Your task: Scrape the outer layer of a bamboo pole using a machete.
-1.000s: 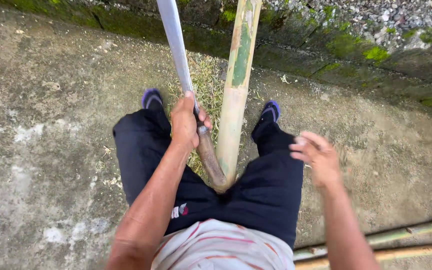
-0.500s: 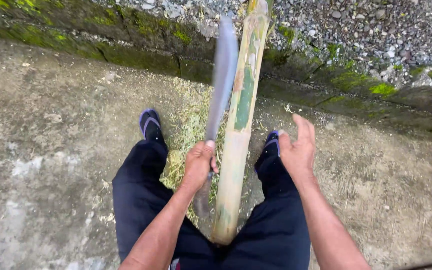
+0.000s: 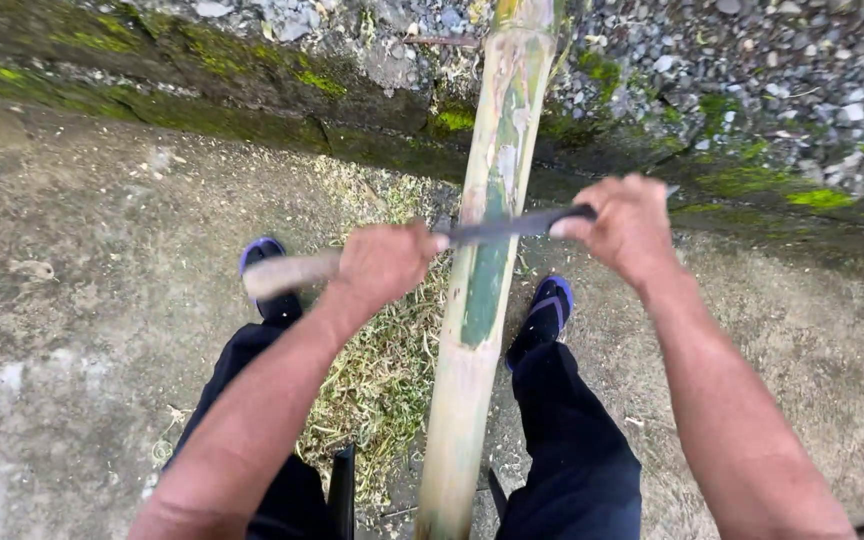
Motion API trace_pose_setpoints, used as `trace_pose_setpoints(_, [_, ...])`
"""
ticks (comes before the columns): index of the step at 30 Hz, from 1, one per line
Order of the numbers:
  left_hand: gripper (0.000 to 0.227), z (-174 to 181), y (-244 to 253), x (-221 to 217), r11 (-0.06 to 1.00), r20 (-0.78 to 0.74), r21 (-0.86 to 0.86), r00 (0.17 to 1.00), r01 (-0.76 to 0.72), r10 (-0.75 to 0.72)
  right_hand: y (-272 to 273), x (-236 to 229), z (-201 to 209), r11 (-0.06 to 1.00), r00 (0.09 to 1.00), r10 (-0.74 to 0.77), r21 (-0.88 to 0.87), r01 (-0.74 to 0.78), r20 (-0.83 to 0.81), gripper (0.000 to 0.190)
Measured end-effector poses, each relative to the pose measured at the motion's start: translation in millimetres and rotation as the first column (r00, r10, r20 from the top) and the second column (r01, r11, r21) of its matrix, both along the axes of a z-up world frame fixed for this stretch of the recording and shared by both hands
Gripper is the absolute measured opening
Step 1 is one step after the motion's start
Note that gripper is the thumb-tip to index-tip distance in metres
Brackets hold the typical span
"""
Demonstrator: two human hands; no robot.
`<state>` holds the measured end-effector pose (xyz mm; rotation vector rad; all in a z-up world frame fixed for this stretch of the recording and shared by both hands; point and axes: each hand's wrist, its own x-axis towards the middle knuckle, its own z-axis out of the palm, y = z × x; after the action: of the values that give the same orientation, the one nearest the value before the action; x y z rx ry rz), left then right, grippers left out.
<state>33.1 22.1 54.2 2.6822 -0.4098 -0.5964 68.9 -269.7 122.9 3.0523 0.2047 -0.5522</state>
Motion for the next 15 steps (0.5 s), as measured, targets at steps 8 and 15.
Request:
trace_pose_setpoints(8, [0.059, 23, -14, 162, 0.996, 0.204, 0.059, 0.977, -0.066, 0.053, -33, 135, -23, 0.990, 0.940, -0.063, 0.141, 0.016, 0.336, 0.043])
trace_pose_setpoints(15, [0.055, 17, -23, 217, 0.992, 0.456, -0.071, 0.881, -0.104, 0.125, -65, 197, -45, 0.964, 0.806, 0.101, 0.145, -0.225, 0.583, 0.053])
